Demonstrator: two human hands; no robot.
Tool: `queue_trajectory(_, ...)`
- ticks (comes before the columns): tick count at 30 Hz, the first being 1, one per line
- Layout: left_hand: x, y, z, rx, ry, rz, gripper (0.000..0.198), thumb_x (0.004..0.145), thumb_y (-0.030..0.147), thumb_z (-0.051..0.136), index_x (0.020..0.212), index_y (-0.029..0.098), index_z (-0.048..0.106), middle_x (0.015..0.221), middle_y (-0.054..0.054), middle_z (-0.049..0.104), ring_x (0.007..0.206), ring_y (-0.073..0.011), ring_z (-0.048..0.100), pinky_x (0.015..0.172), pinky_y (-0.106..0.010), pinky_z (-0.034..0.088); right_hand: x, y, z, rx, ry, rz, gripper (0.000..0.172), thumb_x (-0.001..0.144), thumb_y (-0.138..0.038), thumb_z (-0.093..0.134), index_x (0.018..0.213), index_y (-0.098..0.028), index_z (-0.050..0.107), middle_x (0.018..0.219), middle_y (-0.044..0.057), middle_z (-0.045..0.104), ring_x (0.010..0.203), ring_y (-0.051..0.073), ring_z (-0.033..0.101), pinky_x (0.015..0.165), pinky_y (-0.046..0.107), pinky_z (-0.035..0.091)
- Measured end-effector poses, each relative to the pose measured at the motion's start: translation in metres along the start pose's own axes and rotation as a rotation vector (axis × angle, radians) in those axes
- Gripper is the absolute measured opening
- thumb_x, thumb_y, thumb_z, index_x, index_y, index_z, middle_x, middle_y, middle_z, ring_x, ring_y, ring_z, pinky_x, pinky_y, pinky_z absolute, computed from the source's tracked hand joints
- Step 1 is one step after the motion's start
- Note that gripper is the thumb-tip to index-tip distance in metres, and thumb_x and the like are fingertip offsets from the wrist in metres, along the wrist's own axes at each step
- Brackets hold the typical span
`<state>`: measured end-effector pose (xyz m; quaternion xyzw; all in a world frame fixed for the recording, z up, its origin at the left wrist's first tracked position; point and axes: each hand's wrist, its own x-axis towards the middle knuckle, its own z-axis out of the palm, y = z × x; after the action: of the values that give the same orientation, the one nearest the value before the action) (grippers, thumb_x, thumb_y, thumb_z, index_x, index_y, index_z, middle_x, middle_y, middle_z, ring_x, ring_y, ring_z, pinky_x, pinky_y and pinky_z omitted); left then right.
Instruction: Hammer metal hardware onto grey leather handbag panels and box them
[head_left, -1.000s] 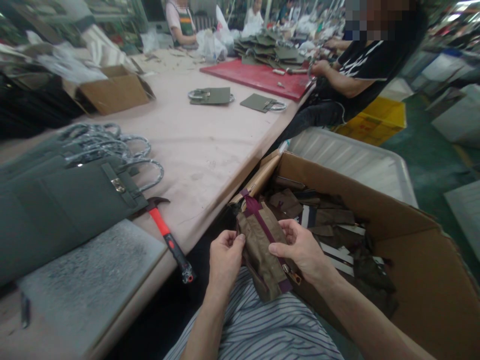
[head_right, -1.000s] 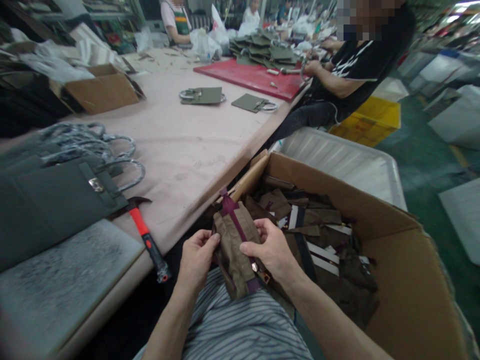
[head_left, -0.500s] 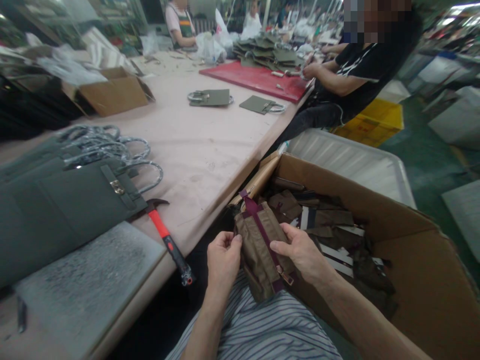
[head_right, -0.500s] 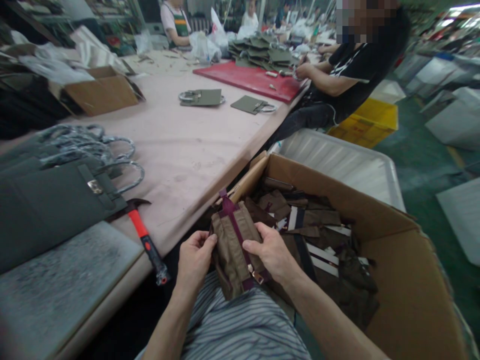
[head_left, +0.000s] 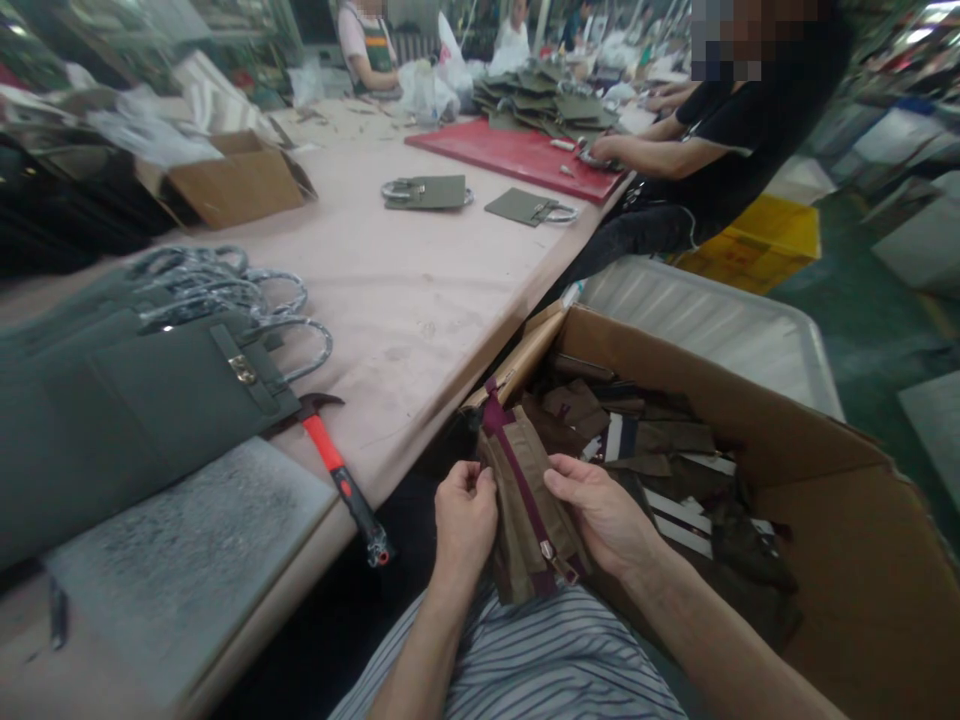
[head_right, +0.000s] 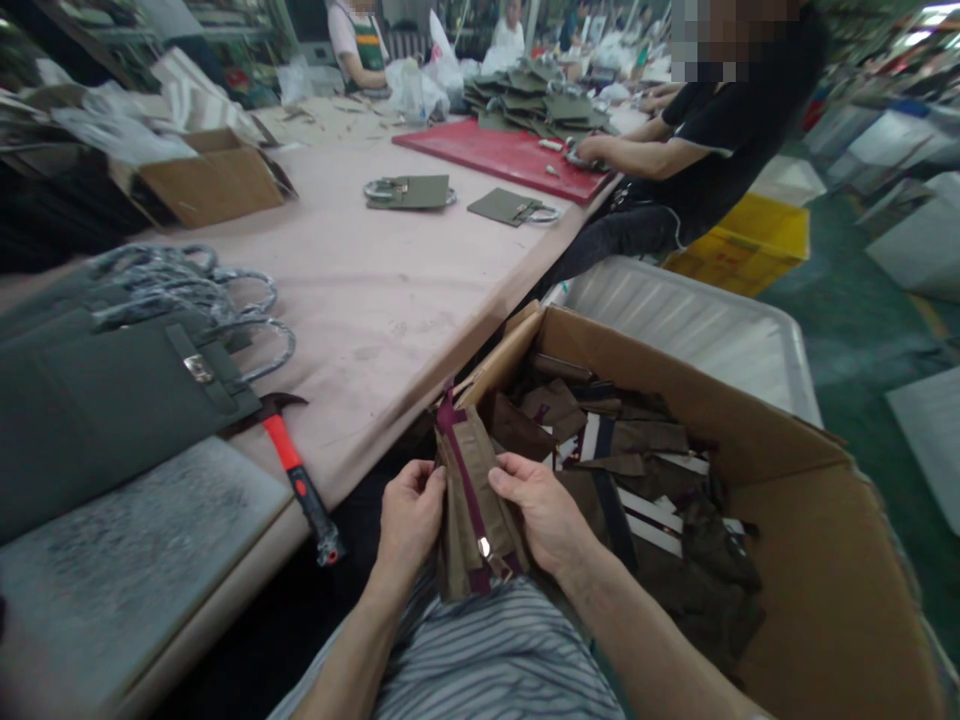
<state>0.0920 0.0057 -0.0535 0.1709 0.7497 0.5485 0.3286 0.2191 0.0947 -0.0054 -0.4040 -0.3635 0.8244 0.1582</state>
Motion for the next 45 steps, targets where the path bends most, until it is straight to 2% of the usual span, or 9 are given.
queue_trajectory(3, -0.003, -0.002, 0.006, -0.006, -0.005, 0.026, 0.021, 0.086, 0.034, 0.056, 0.077, 0.018, 0.065, 0.071, -0.005, 0.069, 0.067, -0.0196, 0.062, 0.062, -0.028, 0.043, 0.002, 0.012, 0.005, -0.062, 0.019, -0.024, 0.038, 0.062, -0.042, 0.091, 0.085, -0.019, 0.070, 0.076, 0.001, 0.074, 0.064, 0.016, 0.067, 0.068, 0.030, 0.055)
queue_trajectory(6, -0.004, -0.004, 0.007, 0.018, 0.014, 0.052, 0.020, 0.087, 0.032, 0.054, 0.077, 0.018, 0.065, 0.074, -0.005, 0.070, 0.071, -0.0206, 0.064, 0.065, -0.028, 0.043, 0.004, 0.020, 0.008, -0.157, 0.058, -0.070, 0.039, 0.063, -0.044, 0.090, 0.086, -0.019, 0.069, 0.076, 0.000, 0.073, 0.064, 0.015, 0.065, 0.066, 0.029, 0.053)
queue_trajectory(17, 0.001, -0.008, 0.001, -0.013, 0.031, 0.003, 0.020, 0.087, 0.032, 0.056, 0.079, 0.018, 0.067, 0.074, -0.005, 0.071, 0.071, -0.0202, 0.064, 0.065, -0.027, 0.044, 0.012, 0.024, 0.010, -0.284, 0.092, -0.125, 0.042, 0.062, -0.046, 0.090, 0.078, -0.020, 0.061, 0.068, -0.002, 0.067, 0.059, 0.014, 0.060, 0.057, 0.028, 0.051)
queue_trajectory(21, 0.006, -0.013, -0.001, -0.028, 0.032, -0.043, 0.023, 0.087, 0.036, 0.057, 0.081, 0.017, 0.069, 0.074, -0.006, 0.071, 0.070, -0.0207, 0.064, 0.064, -0.028, 0.044, 0.014, 0.023, 0.009, -0.236, 0.127, -0.109, 0.045, 0.059, -0.048, 0.091, 0.075, -0.021, 0.059, 0.066, -0.003, 0.067, 0.055, 0.015, 0.059, 0.054, 0.029, 0.051)
queue_trajectory(27, 0.012, -0.022, -0.007, -0.066, 0.056, -0.057, 0.027, 0.085, 0.041, 0.059, 0.083, 0.016, 0.069, 0.078, -0.007, 0.072, 0.073, -0.0211, 0.065, 0.066, -0.028, 0.046, 0.015, 0.016, 0.004, -0.093, 0.156, -0.078, 0.046, 0.055, -0.045, 0.094, 0.074, -0.021, 0.060, 0.068, -0.002, 0.068, 0.058, 0.015, 0.062, 0.058, 0.029, 0.053)
queue_trajectory(33, 0.014, -0.030, -0.007, -0.214, 0.068, -0.132, 0.034, 0.080, 0.048, 0.066, 0.088, 0.015, 0.071, 0.079, -0.005, 0.072, 0.071, -0.0186, 0.065, 0.065, -0.027, 0.048, 0.016, 0.008, -0.002, -0.030, 0.189, -0.045, 0.043, 0.054, -0.041, 0.094, 0.075, -0.022, 0.061, 0.068, -0.003, 0.068, 0.061, 0.016, 0.062, 0.060, 0.029, 0.051)
queue_trajectory(38, 0.016, -0.035, -0.008, -0.289, 0.071, -0.180, 0.045, 0.075, 0.056, 0.073, 0.094, 0.016, 0.070, 0.077, -0.003, 0.071, 0.066, -0.0157, 0.064, 0.063, -0.025, 0.048, 0.017, 0.006, -0.008, 0.006, 0.127, -0.028, 0.036, 0.061, -0.042, 0.091, 0.078, -0.022, 0.066, 0.071, -0.002, 0.068, 0.066, 0.017, 0.063, 0.065, 0.030, 0.050)
queue_trajectory(45, 0.014, -0.032, -0.009, -0.280, 0.058, -0.181, 0.044, 0.078, 0.056, 0.071, 0.097, 0.016, 0.070, 0.081, -0.005, 0.073, 0.069, -0.0163, 0.066, 0.064, -0.025, 0.050, 0.017, 0.009, -0.005, 0.039, 0.101, -0.003, 0.037, 0.056, -0.039, 0.092, 0.079, -0.021, 0.070, 0.073, 0.000, 0.070, 0.066, 0.017, 0.063, 0.066, 0.031, 0.051)
